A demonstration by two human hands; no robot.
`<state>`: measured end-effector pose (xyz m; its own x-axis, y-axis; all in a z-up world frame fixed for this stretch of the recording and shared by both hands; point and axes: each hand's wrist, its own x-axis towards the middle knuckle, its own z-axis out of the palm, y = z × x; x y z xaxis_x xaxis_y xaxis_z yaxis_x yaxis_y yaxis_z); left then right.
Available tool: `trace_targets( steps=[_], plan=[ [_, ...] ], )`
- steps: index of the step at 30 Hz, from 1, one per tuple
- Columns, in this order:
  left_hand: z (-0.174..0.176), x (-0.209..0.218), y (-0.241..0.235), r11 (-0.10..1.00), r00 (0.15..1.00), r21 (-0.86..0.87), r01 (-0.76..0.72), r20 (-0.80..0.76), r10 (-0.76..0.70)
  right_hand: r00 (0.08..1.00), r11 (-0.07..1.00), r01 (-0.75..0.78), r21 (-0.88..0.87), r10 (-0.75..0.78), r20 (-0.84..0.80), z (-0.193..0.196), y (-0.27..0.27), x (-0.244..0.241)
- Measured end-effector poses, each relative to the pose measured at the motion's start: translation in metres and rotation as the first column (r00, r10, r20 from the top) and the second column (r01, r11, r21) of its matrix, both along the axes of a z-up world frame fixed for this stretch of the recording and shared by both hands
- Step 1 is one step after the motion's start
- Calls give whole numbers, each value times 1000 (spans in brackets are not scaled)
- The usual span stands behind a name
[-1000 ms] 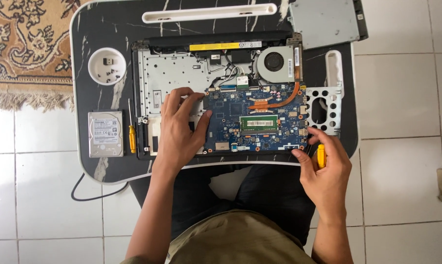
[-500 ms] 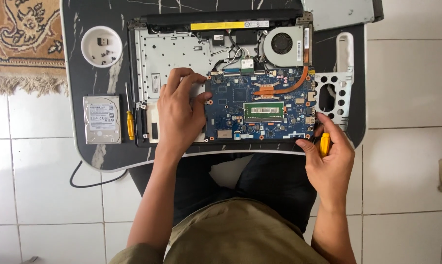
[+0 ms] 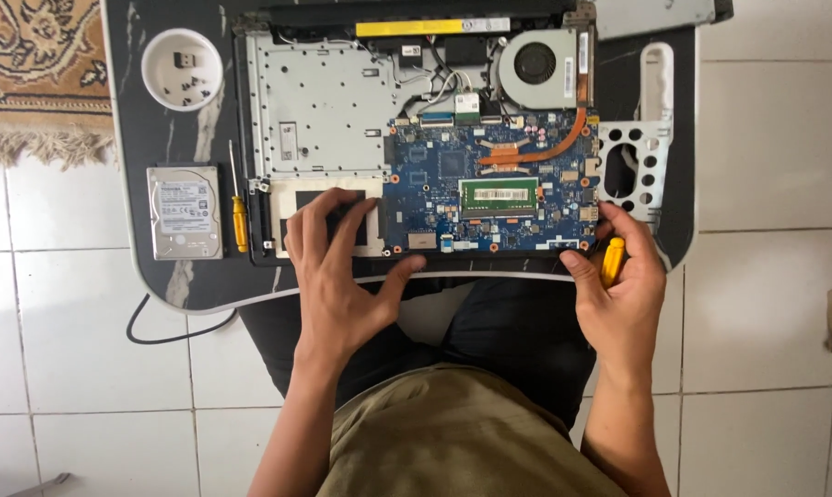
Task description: The person uses a yellow screwdriver to remove screws from the hard drive bay of a disassembled laptop. They then remove the hard drive and place it on the table.
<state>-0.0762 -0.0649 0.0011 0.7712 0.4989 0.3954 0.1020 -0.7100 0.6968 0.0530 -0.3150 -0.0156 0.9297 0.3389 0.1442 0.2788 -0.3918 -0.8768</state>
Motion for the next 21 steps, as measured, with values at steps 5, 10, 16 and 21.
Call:
trace_targets(
  steps=[5, 10, 16, 21],
  plan=[
    [-9, -4, -3, 999, 1000, -39, 7, 7, -7, 997, 997, -4, 73, 10, -81, -3, 0, -2],
    [-5, -2, -7, 988, 998, -149, -45, 30, 50, 994, 994, 19, 111, -7, -112, -7, -1, -2],
    [-6, -3, -9, 977, 995, -206, -51, 74, 68, 997, 994, 19, 112, -10, -81, 0, -1, -3],
    [-11, -2, -9, 987, 993, -146, -62, 94, 76, 999, 1000, 12, 17, -13, 44, 9, 1, -2]
  ],
)
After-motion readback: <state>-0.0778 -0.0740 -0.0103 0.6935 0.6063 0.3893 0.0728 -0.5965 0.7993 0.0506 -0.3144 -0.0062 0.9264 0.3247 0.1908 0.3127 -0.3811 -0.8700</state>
